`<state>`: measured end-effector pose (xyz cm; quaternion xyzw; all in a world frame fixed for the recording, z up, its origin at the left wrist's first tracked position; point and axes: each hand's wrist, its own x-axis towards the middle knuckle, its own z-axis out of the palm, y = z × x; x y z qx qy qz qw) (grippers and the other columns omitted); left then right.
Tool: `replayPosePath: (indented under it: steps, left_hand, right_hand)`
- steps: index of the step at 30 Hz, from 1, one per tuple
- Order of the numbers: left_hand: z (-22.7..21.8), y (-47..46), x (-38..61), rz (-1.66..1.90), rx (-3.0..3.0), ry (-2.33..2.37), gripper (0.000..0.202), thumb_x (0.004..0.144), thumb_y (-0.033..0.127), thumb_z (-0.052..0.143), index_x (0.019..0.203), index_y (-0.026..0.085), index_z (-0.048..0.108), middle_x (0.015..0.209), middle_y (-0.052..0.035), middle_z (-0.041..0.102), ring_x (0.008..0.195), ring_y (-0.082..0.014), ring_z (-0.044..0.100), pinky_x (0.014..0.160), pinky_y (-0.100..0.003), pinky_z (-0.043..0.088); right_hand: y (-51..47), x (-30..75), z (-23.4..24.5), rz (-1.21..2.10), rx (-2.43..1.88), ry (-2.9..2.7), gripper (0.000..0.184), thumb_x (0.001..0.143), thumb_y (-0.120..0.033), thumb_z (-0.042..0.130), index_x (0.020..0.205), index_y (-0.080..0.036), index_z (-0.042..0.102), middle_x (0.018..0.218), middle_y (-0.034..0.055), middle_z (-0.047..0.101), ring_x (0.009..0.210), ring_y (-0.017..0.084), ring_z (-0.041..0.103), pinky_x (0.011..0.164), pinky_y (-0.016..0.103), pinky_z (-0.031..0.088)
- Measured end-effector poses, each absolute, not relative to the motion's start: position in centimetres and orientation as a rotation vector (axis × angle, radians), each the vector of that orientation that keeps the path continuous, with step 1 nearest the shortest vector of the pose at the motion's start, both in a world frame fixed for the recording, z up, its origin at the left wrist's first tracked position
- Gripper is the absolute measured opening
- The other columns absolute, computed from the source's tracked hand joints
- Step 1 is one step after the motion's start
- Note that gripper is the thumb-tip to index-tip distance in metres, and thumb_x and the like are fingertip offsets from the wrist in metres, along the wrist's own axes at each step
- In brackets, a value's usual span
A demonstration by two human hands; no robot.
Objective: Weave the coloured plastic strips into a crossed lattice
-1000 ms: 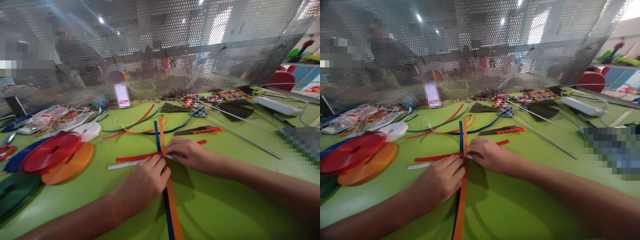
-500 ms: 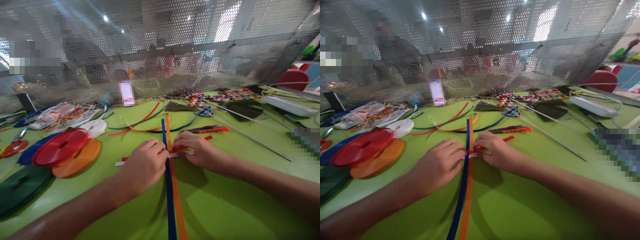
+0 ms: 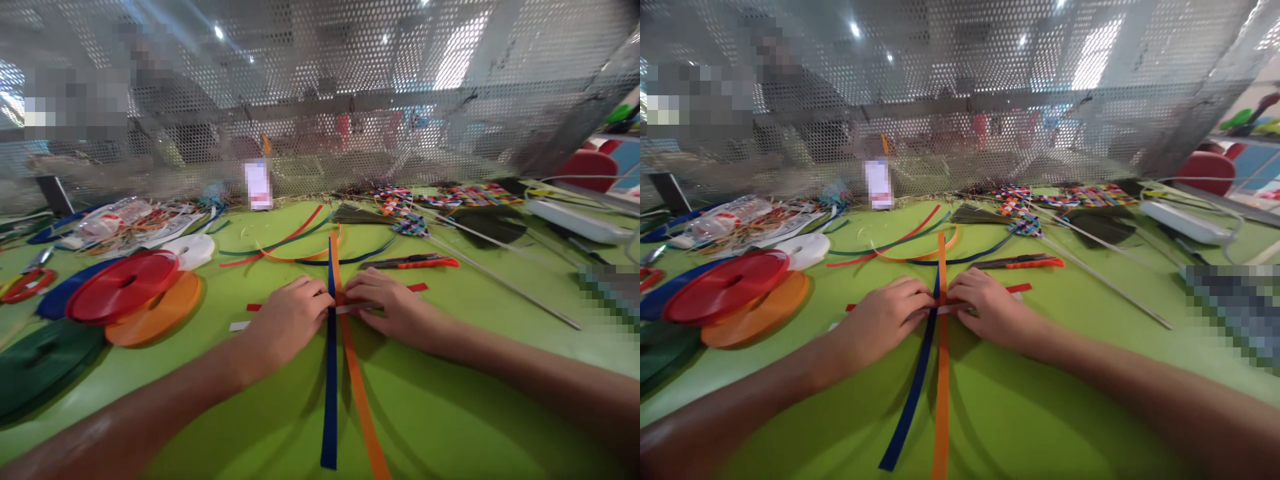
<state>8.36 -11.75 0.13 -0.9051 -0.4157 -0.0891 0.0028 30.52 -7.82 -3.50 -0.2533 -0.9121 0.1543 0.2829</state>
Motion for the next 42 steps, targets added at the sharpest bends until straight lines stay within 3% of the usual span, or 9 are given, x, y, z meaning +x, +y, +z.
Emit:
replayPosePath:
  steps: [18, 23, 29, 42]
  left_hand:
    - [-0.5, -11.6, 8.3, -0.44, -2.88, -1.348, 0.01, 0.093, 0.01, 0.065, 0.1, 0.015, 0.071, 0.101, -0.0055, 0.067, 0.097, -0.0232, 0.06, 0.085, -0.038, 0.053]
    - [-0.7, -11.2, 8.2, -0.585, -2.933, -1.443, 0.013, 0.092, 0.014, 0.069, 0.104, 0.017, 0.072, 0.104, -0.0051, 0.067, 0.101, -0.022, 0.06, 0.089, -0.038, 0.053]
    - [-0.9, -10.8, 8.2, -0.711, -2.927, -1.517, 0.016, 0.085, 0.011, 0.076, 0.099, 0.019, 0.073, 0.1, -0.0029, 0.069, 0.097, -0.0216, 0.061, 0.084, -0.035, 0.053]
    - [-1.5, -11.0, 8.3, -0.844, -2.893, -1.507, 0.016, 0.084, 0.006, 0.075, 0.093, 0.018, 0.074, 0.091, -0.0026, 0.07, 0.091, -0.0216, 0.06, 0.078, -0.034, 0.051]
  right_hand:
    - [-8.0, 30.4, -3.7, 0.439, -0.708, -2.373, 0.02, 0.085, -0.002, 0.06, 0.093, -0.018, 0.069, 0.094, 0.0085, 0.068, 0.09, 0.023, 0.058, 0.08, 0.038, 0.052]
    - [-7.9, 30.5, -3.8, 0.458, -0.676, -2.354, 0.016, 0.089, -0.008, 0.062, 0.096, -0.018, 0.071, 0.097, 0.0087, 0.07, 0.092, 0.022, 0.061, 0.083, 0.039, 0.053]
    - [-8.0, 30.3, -3.7, 0.497, -0.733, -2.363, 0.014, 0.086, -0.009, 0.069, 0.096, -0.019, 0.068, 0.097, 0.0064, 0.071, 0.092, 0.022, 0.062, 0.09, 0.043, 0.051]
    - [-7.8, 29.7, -3.5, 0.532, -0.735, -2.345, 0.013, 0.085, -0.006, 0.069, 0.094, -0.016, 0.068, 0.096, 0.0073, 0.07, 0.092, 0.022, 0.061, 0.089, 0.041, 0.048]
